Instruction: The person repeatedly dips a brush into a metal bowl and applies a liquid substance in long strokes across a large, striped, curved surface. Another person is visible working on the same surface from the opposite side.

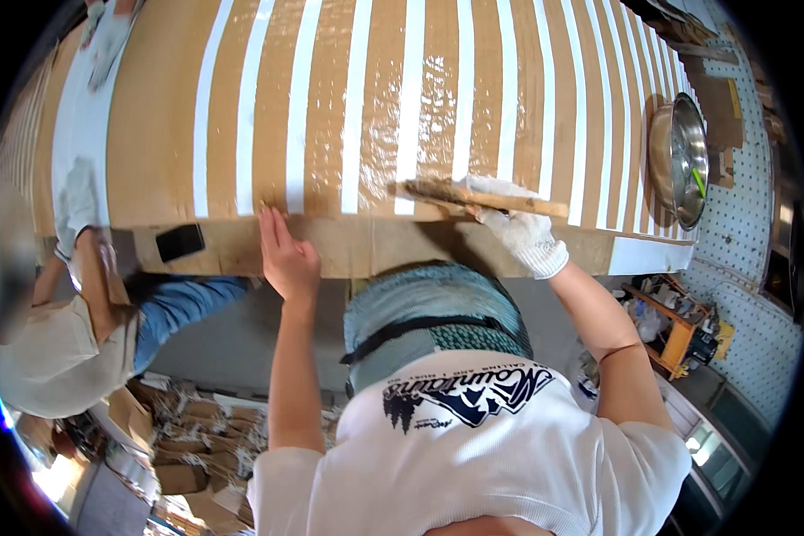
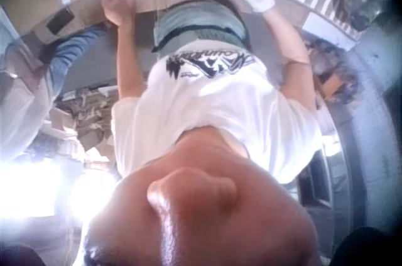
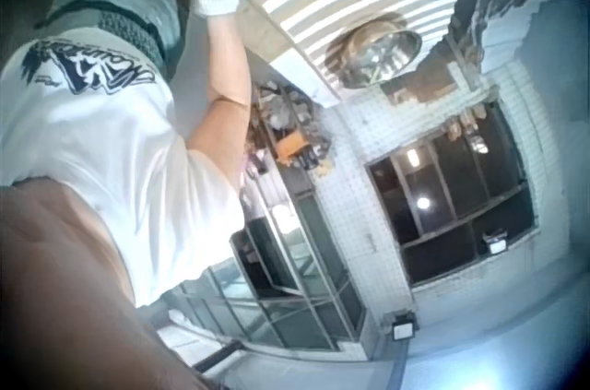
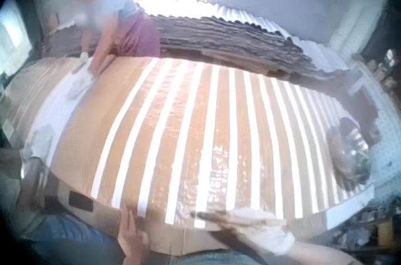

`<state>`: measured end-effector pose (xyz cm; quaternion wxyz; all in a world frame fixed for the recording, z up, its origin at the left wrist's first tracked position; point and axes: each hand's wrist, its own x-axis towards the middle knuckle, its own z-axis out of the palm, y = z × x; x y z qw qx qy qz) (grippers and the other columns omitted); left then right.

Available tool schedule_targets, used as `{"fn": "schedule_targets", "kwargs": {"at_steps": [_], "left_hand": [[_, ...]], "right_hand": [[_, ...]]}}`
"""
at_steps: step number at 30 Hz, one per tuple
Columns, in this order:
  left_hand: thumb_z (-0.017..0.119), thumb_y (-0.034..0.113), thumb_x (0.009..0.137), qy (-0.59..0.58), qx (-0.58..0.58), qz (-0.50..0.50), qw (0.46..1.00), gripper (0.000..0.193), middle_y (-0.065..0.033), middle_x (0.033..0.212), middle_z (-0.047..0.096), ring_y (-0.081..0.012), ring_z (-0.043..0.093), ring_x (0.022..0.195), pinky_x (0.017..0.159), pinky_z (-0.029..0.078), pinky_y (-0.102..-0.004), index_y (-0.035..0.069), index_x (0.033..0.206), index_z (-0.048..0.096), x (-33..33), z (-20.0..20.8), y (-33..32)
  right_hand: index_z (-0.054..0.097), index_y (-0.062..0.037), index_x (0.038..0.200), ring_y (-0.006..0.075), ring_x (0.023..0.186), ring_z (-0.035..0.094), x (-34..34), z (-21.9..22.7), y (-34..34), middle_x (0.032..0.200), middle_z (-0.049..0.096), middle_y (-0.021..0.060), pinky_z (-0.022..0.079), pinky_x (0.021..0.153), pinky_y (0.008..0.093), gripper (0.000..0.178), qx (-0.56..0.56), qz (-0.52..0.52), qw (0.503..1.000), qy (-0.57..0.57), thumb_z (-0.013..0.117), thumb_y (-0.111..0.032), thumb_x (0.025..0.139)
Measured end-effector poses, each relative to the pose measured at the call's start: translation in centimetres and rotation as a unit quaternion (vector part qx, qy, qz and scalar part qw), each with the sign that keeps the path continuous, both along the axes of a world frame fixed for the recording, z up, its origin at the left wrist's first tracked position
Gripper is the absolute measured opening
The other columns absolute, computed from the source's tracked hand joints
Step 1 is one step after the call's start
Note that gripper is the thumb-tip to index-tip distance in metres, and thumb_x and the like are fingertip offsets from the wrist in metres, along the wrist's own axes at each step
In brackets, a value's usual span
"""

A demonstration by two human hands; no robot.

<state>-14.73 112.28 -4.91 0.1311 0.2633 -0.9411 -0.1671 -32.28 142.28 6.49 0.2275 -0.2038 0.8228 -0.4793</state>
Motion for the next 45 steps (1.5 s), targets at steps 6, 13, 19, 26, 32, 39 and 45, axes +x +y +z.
{"fn": "schedule_targets", "kwargs": {"at_steps": [6, 13, 19, 26, 32, 39, 45], "left_hand": [[0.053, 0.0, 0.075, -0.029, -0.009, -0.021, 0.999, 0.068, -0.0197, 0.151, 0.046, -0.0368, 0.049, 0.135, 0.108, 0.045, -0.0412, -0.003, 0.142, 0.049, 0.0, 0.2, -0.3], [0.052, -0.001, 0.076, -0.049, -0.007, -0.035, 0.998, 0.065, -0.02, 0.149, 0.048, -0.0347, 0.049, 0.136, 0.108, 0.044, -0.0402, -0.002, 0.141, 0.05, 0.0, 0.5, -1.0], [0.052, -0.002, 0.073, -0.009, 0.026, -0.03, 0.999, 0.067, -0.0219, 0.149, 0.047, -0.038, 0.047, 0.136, 0.108, 0.044, -0.0409, -0.003, 0.141, 0.05, 0.4, 0.2, -0.3], [0.054, -0.007, 0.072, 0.026, 0.175, -0.008, 0.984, 0.078, -0.0206, 0.151, 0.044, -0.0362, 0.044, 0.14, 0.108, 0.044, -0.0411, 0.004, 0.149, 0.042, 0.3, 1.2, 0.4], [0.057, -0.002, 0.082, 0.095, 0.18, -0.039, 0.978, 0.08, -0.0191, 0.155, 0.039, -0.0321, 0.04, 0.143, 0.115, 0.034, -0.0416, 0.003, 0.156, 0.028, 2.6, 0.1, 3.3], [0.052, -0.005, 0.087, 0.047, 0.367, -0.159, 0.915, 0.061, -0.0134, 0.142, 0.055, -0.024, 0.055, 0.128, 0.097, 0.046, -0.0332, 0.005, 0.147, 0.044, -0.8, 5.0, 21.2], [0.052, -0.005, 0.096, 0.007, 0.425, -0.359, 0.831, 0.047, -0.0158, 0.138, 0.059, -0.0224, 0.059, 0.124, 0.1, 0.047, -0.0322, 0.002, 0.143, 0.048, -6.0, 5.9, 37.9]], "right_hand": [[0.071, -0.0118, 0.117, 0.0252, 0.086, 0.07, -3.0, 0.3, -15.0, 0.084, 0.068, 0.0134, 0.057, 0.073, 0.0379, 0.024, 0.152, 0.193, 0.959, 0.142, 0.058, -0.021, 0.099], [0.07, -0.0091, 0.1, 0.0357, 0.09, 0.068, -11.5, -0.7, -21.0, 0.09, 0.068, 0.0197, 0.053, 0.076, 0.0441, 0.082, 0.068, 0.008, 0.997, -0.035, 0.039, -0.084, 0.085], [0.071, -0.0075, 0.11, 0.0345, 0.101, 0.07, -21.4, -5.0, -1.2, 0.102, 0.073, 0.0204, 0.052, 0.088, 0.0442, 0.059, 0.01, -0.374, 0.924, 0.083, 0.052, -0.06, 0.091], [0.069, -0.01, 0.119, 0.0356, 0.108, 0.067, -17.2, -6.7, 20.5, 0.113, 0.072, 0.0189, 0.052, 0.093, 0.0436, 0.047, 0.149, -0.557, 0.808, 0.117, 0.065, -0.045, 0.088], [0.068, 0.0043, 0.111, 0.0326, 0.094, 0.07, -7.8, -11.1, 28.6, 0.104, 0.072, 0.0219, 0.055, 0.082, 0.0406, 0.051, -0.068, -0.643, 0.763, 0.026, 0.072, -0.039, 0.085], [0.062, -0.0039, 0.106, 0.0264, 0.071, 0.063, 7.7, -8.0, 36.2, 0.091, 0.065, 0.0102, 0.046, 0.055, 0.0462, 0.045, -0.347, -0.654, 0.616, -0.271, 0.065, -0.046, 0.093], [0.061, -0.0021, 0.125, 0.0229, 0.092, 0.07, 18.8, -8.8, 46.3, 0.108, 0.07, 0.0099, 0.058, 0.074, 0.0408, 0.04, -0.497, -0.671, 0.512, -0.202, 0.058, -0.034, 0.102]]}}
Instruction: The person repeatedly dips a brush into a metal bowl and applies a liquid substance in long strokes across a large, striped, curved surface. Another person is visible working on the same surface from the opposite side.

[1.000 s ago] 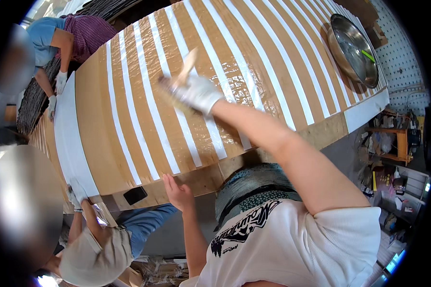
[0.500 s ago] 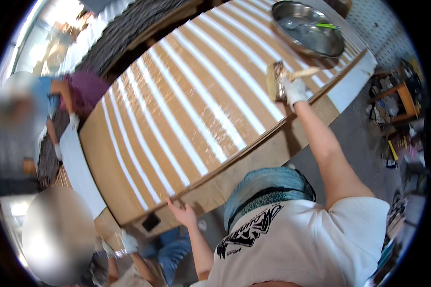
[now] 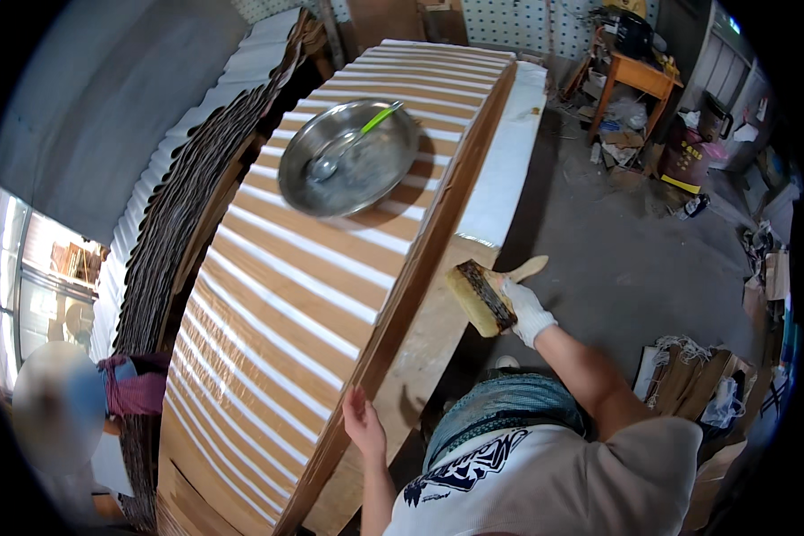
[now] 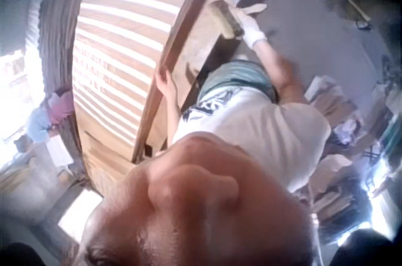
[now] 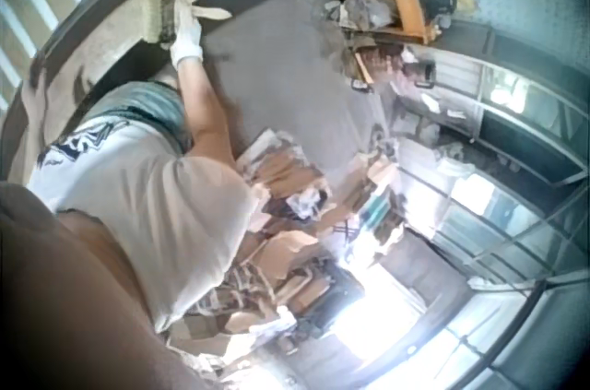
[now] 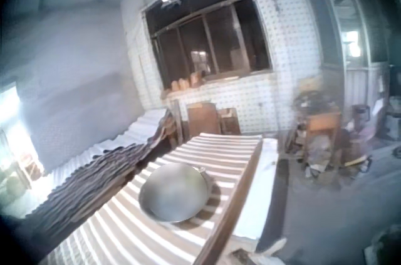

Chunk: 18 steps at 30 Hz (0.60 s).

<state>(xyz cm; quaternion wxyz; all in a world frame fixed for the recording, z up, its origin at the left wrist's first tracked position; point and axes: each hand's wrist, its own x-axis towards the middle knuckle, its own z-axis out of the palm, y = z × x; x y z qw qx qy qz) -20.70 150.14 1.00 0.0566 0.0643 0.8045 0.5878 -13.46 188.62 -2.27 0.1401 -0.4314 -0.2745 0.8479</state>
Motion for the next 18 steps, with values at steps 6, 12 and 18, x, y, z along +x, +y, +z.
{"fn": "schedule_targets", "kwargs": {"at_steps": [6, 12, 18], "left_hand": [[0.057, 0.01, 0.103, -0.065, 0.122, -0.048, 0.989, 0.047, -0.0108, 0.131, 0.061, -0.0153, 0.059, 0.115, 0.097, 0.048, -0.0271, 0.004, 0.146, 0.042, -5.4, 1.0, 14.0], [0.059, 0.02, 0.103, -0.036, 0.066, -0.036, 0.997, 0.048, -0.0084, 0.125, 0.062, -0.0133, 0.058, 0.112, 0.092, 0.049, -0.0285, 0.002, 0.145, 0.044, -12.0, 3.5, 21.5], [0.057, 0.039, 0.101, -0.05, 0.151, 0.149, 0.976, 0.047, -0.0071, 0.118, 0.066, -0.0163, 0.063, 0.105, 0.086, 0.052, -0.0329, 0.002, 0.129, 0.058, -23.3, 4.1, 24.5]], "right_hand": [[0.058, -0.0083, 0.128, 0.0251, 0.096, 0.071, 9.6, -0.5, 8.8, 0.113, 0.069, 0.0092, 0.06, 0.08, 0.0437, 0.038, -0.091, -0.119, 0.988, 0.039, 0.061, -0.036, 0.101], [0.055, -0.0111, 0.131, 0.0248, 0.1, 0.068, 10.7, 1.5, 15.1, 0.117, 0.067, 0.0083, 0.057, 0.079, 0.043, 0.047, -0.041, -0.099, 0.992, 0.06, 0.054, -0.048, 0.102], [0.054, -0.0118, 0.132, 0.024, 0.084, 0.065, 3.3, 3.7, 21.4, 0.109, 0.066, 0.0096, 0.051, 0.062, 0.0409, 0.056, -0.015, 0.012, 0.991, 0.13, 0.049, -0.057, 0.1]]}}
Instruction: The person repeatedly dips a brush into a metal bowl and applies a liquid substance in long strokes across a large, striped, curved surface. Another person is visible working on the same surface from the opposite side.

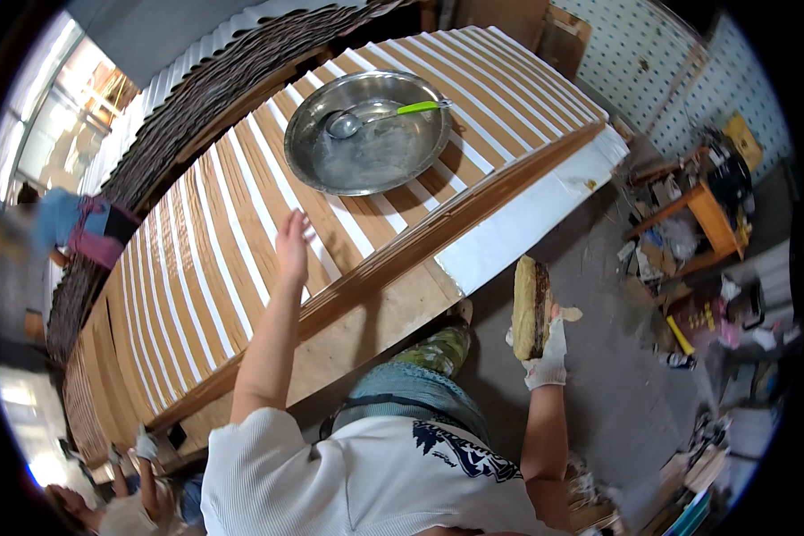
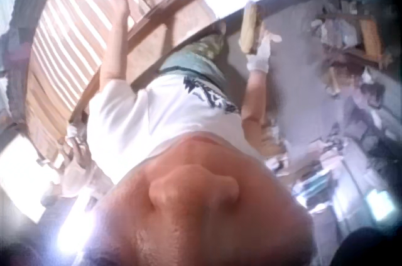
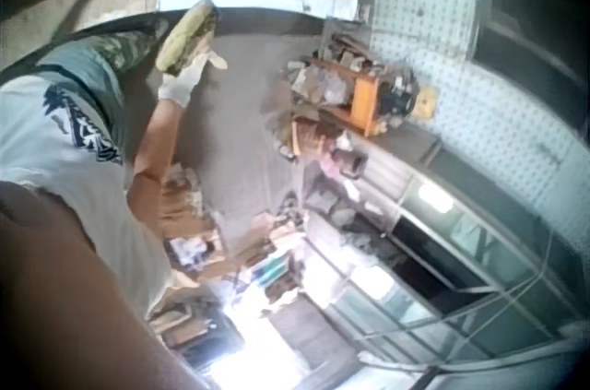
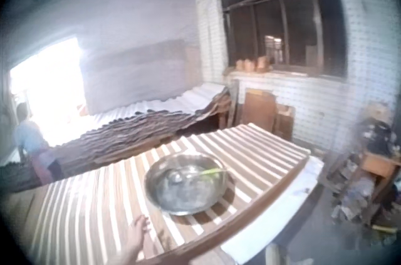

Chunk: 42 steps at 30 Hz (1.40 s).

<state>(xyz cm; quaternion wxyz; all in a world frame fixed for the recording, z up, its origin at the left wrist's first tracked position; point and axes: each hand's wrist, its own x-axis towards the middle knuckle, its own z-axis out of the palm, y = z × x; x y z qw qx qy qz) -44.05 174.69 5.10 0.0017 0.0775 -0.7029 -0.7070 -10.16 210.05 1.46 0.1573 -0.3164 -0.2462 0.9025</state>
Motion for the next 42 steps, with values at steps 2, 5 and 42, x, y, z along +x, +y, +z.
{"fn": "schedule_targets", "kwargs": {"at_steps": [2, 5, 42], "left_hand": [[0.057, 0.038, 0.1, -0.007, 0.052, 0.074, 0.996, 0.041, -0.0064, 0.111, 0.066, -0.0158, 0.063, 0.1, 0.085, 0.053, -0.0323, 0.002, 0.12, 0.062, -4.6, -1.6, -1.2], [0.053, 0.041, 0.102, -0.031, 0.088, 0.145, 0.985, 0.048, -0.0113, 0.12, 0.062, -0.0224, 0.061, 0.107, 0.092, 0.05, -0.0377, 0.002, 0.129, 0.054, -10.6, -2.6, 0.0], [0.053, 0.031, 0.097, -0.087, 0.416, 0.479, 0.768, 0.042, -0.0134, 0.124, 0.049, -0.0287, 0.049, 0.12, 0.108, 0.038, -0.0586, 0.002, 0.128, 0.058, -14.3, 1.1, 29.1]], "right_hand": [[0.054, -0.0116, 0.133, 0.0253, 0.085, 0.065, -4.2, 1.9, 1.8, 0.11, 0.066, 0.0111, 0.052, 0.062, 0.0417, 0.055, 0.019, 0.035, 0.999, 0.027, 0.049, -0.056, 0.1], [0.052, -0.0097, 0.138, 0.0252, 0.103, 0.065, -10.7, 2.7, 6.9, 0.123, 0.064, 0.0101, 0.055, 0.083, 0.0417, 0.053, 0.02, 0.084, 0.995, 0.044, 0.052, -0.048, 0.102], [0.058, -0.0038, 0.133, 0.0215, 0.099, 0.071, -57.5, 8.4, 31.3, 0.119, 0.069, 0.0085, 0.06, 0.083, 0.0358, 0.049, 0.091, 0.215, 0.972, 0.026, 0.06, -0.04, 0.1]]}}
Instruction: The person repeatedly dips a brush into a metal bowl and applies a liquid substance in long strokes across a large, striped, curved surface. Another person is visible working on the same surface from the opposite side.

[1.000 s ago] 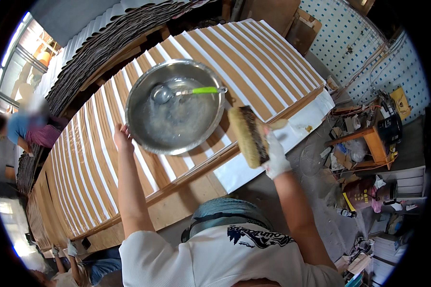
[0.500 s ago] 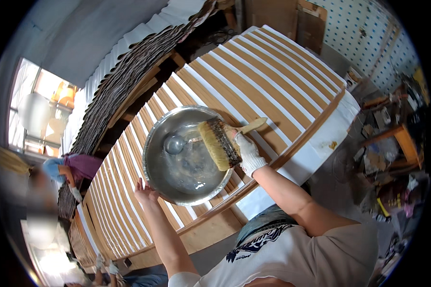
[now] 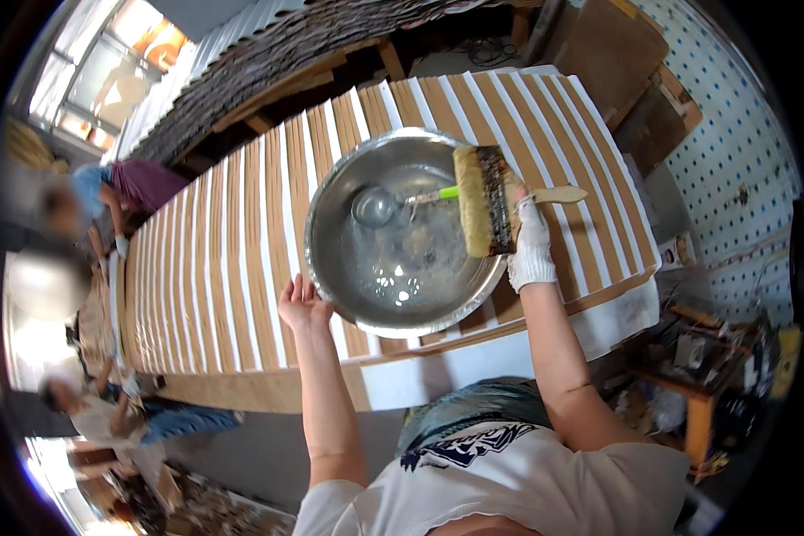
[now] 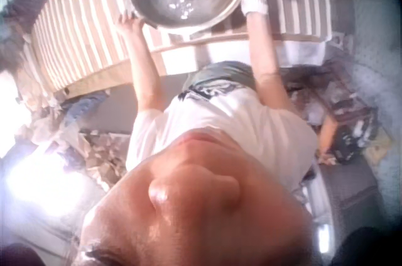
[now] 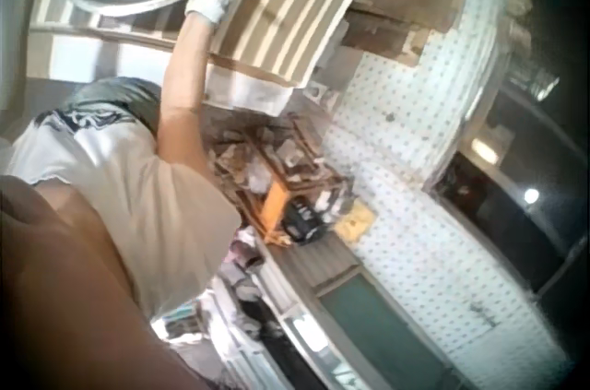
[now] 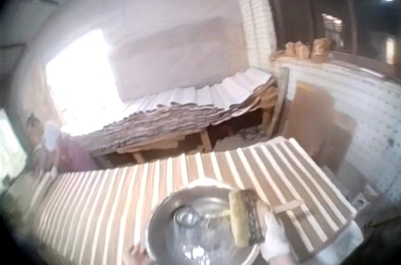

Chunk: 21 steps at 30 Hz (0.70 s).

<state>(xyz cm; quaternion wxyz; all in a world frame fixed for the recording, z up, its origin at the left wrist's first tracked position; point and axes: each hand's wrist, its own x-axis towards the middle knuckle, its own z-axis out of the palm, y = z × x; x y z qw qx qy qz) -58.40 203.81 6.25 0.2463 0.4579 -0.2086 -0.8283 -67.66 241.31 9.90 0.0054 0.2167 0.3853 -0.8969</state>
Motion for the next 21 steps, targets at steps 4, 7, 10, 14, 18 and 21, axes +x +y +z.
{"fn": "schedule_targets", "kwargs": {"at_steps": [4, 7, 10, 14, 18, 21], "left_hand": [[0.054, 0.025, 0.095, -0.006, 0.003, 0.03, 1.0, 0.039, -0.0129, 0.102, 0.062, -0.0258, 0.058, 0.098, 0.099, 0.048, -0.049, 0.0, 0.125, 0.056, -0.6, -0.7, 4.7], [0.056, 0.025, 0.096, -0.03, -0.058, -0.019, 0.998, 0.036, -0.004, 0.086, 0.066, -0.0158, 0.06, 0.082, 0.089, 0.05, -0.0317, 0.002, 0.124, 0.055, -0.4, 1.1, 7.4], [0.048, 0.027, 0.102, -0.035, -0.159, -0.081, 0.983, 0.036, -0.0057, 0.102, 0.07, -0.0164, 0.063, 0.09, 0.087, 0.048, -0.0307, 0.004, 0.13, 0.051, 0.9, 1.4, 7.9], [0.049, 0.027, 0.103, -0.071, -0.201, -0.066, 0.975, 0.04, -0.0114, 0.111, 0.069, -0.0186, 0.064, 0.1, 0.088, 0.048, -0.0358, 0.0, 0.131, 0.049, 2.7, 2.5, 9.1], [0.059, 0.022, 0.1, -0.106, -0.199, -0.068, 0.972, 0.018, -0.0021, 0.074, 0.058, -0.0148, 0.055, 0.069, 0.076, 0.049, -0.033, 0.006, 0.094, 0.056, 7.9, 0.6, 9.3], [0.065, 0.017, 0.098, -0.134, -0.139, -0.062, 0.979, 0.031, 0.0049, 0.061, 0.038, -0.0087, 0.038, 0.054, 0.057, 0.041, -0.0293, 0.015, 0.076, 0.043, 11.0, -0.1, 11.9]], "right_hand": [[0.059, -0.003, 0.13, 0.0212, 0.099, 0.07, -3.0, -3.5, 4.2, 0.118, 0.069, 0.0083, 0.06, 0.081, 0.0363, 0.049, 0.031, 0.004, 0.999, -0.036, 0.064, -0.039, 0.098], [0.06, -0.0026, 0.13, 0.0213, 0.097, 0.07, -3.2, -5.5, 5.3, 0.118, 0.069, 0.0081, 0.06, 0.081, 0.0364, 0.049, 0.039, 0.002, 0.996, -0.076, 0.066, -0.038, 0.097], [0.058, -0.0027, 0.132, 0.0222, 0.101, 0.07, -2.9, -5.5, 5.3, 0.121, 0.068, 0.0078, 0.059, 0.085, 0.037, 0.049, 0.029, 0.01, 0.995, -0.095, 0.063, -0.038, 0.098], [0.055, -0.0033, 0.135, 0.0246, 0.108, 0.068, -3.3, -4.9, 6.0, 0.125, 0.066, 0.0096, 0.058, 0.091, 0.04, 0.051, 0.045, 0.01, 0.996, -0.08, 0.059, -0.041, 0.1], [0.055, 0.0043, 0.131, 0.0246, 0.104, 0.069, -4.1, -4.8, 7.5, 0.119, 0.067, 0.0128, 0.058, 0.089, 0.0385, 0.056, 0.064, -0.003, 0.998, 0.018, 0.064, -0.039, 0.098], [0.059, 0.0062, 0.124, 0.0215, 0.095, 0.069, -3.4, -2.6, 5.6, 0.112, 0.068, 0.0125, 0.057, 0.079, 0.0361, 0.057, 0.171, 0.037, 0.978, 0.116, 0.067, -0.043, 0.096]]}}
